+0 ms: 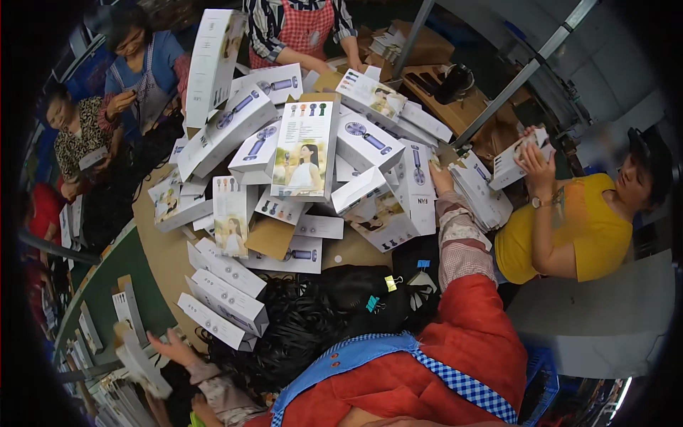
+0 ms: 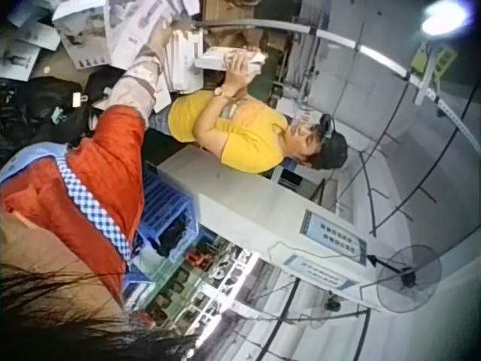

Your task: The person packages portable fans by taking black lanyards from a pile, inserting them into cardboard product boxes, closing the box flaps, and placing the boxes onto the table.

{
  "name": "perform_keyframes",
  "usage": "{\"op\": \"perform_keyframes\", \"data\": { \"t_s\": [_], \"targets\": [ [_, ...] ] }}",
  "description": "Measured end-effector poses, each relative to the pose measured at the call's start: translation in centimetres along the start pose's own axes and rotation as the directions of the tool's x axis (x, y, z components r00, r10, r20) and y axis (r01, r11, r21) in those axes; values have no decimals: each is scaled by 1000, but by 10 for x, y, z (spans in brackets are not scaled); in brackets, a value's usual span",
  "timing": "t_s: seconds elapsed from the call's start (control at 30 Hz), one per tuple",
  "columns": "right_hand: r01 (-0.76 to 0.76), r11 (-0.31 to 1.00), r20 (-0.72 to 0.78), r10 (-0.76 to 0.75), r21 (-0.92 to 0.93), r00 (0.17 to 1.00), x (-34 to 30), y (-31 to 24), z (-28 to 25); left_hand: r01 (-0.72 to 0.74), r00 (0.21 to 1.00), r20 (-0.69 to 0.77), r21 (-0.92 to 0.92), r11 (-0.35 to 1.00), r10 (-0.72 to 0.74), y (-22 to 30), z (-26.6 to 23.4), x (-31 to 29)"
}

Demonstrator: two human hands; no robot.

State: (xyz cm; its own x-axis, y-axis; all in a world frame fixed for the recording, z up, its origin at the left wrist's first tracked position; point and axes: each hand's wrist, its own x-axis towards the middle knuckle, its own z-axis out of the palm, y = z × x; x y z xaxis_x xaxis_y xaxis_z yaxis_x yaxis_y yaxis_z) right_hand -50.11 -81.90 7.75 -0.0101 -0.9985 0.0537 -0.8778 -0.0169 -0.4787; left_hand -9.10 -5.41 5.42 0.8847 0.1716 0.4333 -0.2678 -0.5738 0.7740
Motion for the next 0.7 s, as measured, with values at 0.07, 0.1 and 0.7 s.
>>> {"op": "perform_keyframes", "data": {
  "t_s": [0.07, 0.1, 0.7],
  "targets": [
    [38, 987, 94, -54, 156, 994, -3, 2, 6, 62, 993, 114, -199, 978, -40, 69, 8, -44],
    [57, 950, 165, -112, 308, 980, -3, 0, 11, 140, 978, 193, -318, 938, -81, 117, 16, -70],
    [370, 891, 262, -435, 263, 862, -106, -109, 54, 761, 509, 856, -496, 418, 90, 260, 106, -213]
  ]
}}
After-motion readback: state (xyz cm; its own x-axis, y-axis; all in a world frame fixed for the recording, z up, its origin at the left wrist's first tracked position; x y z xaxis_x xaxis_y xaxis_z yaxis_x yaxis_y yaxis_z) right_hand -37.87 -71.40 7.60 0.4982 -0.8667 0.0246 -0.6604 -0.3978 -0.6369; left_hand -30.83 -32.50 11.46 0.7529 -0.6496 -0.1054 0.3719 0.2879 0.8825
